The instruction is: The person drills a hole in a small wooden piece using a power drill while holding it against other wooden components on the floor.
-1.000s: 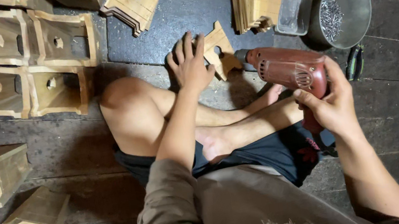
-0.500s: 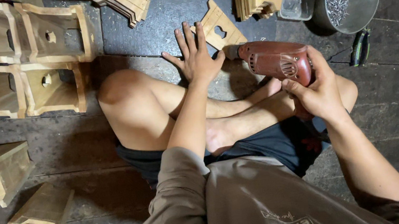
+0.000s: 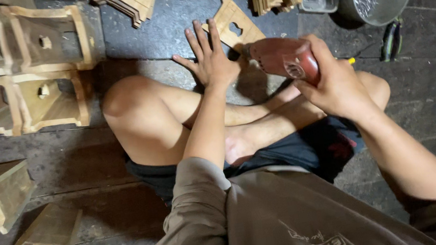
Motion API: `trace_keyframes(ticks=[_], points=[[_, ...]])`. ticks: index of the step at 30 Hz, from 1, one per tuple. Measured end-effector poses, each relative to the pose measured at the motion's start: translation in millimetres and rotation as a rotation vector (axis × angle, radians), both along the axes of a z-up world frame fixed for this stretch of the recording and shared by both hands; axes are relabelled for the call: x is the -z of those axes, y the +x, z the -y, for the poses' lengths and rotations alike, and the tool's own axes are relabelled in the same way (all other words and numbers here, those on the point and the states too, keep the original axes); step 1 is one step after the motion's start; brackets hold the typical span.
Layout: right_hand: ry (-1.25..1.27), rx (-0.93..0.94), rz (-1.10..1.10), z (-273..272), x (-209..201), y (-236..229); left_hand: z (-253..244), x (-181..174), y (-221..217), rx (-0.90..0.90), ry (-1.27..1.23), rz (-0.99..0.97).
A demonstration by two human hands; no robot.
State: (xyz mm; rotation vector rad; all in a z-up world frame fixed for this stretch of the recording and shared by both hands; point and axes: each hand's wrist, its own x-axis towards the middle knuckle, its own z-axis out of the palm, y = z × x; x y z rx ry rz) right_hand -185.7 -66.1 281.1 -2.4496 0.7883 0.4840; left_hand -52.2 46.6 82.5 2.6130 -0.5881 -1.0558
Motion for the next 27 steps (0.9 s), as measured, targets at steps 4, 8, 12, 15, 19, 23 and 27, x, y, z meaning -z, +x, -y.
trace_keyframes(ticks=[4, 8, 12, 15, 19, 23, 27], points=[[-0.034, -0.031, -0.01, 4.3, 0.9, 8.3, 2.5, 8.1, -2.2, -0.034, -0.024, 0.012], [-0.028, -0.053, -0.008, 8.9, 8.6, 5.3, 0.6, 14.8, -5.6, -0.042, -0.037, 0.059], [-0.013, -0.155, 0.093, 12.0, 12.0, -5.1, -1.8, 8.0, -6.0, -0.043, -0.018, 0.081], [-0.047, -0.108, 0.093, 14.7, -2.0, -1.0, -0.7, 16.6, -8.2, -0.047, -0.03, 0.113], [-0.077, 0.089, 0.007, 2.0, -31.8, 27.4, -1.8, 41.4, -12.6, -0.115, -0.152, 0.111], [0.016, 0.004, 0.226, 9.8, -14.1, 36.3, 5.4, 84.3, -13.2, -0.422, -0.362, 0.471], [0.068, -0.098, 0.34, 17.5, 10.5, 45.3, 4.9, 94.1, -8.9, -0.511, -0.44, 0.549]])
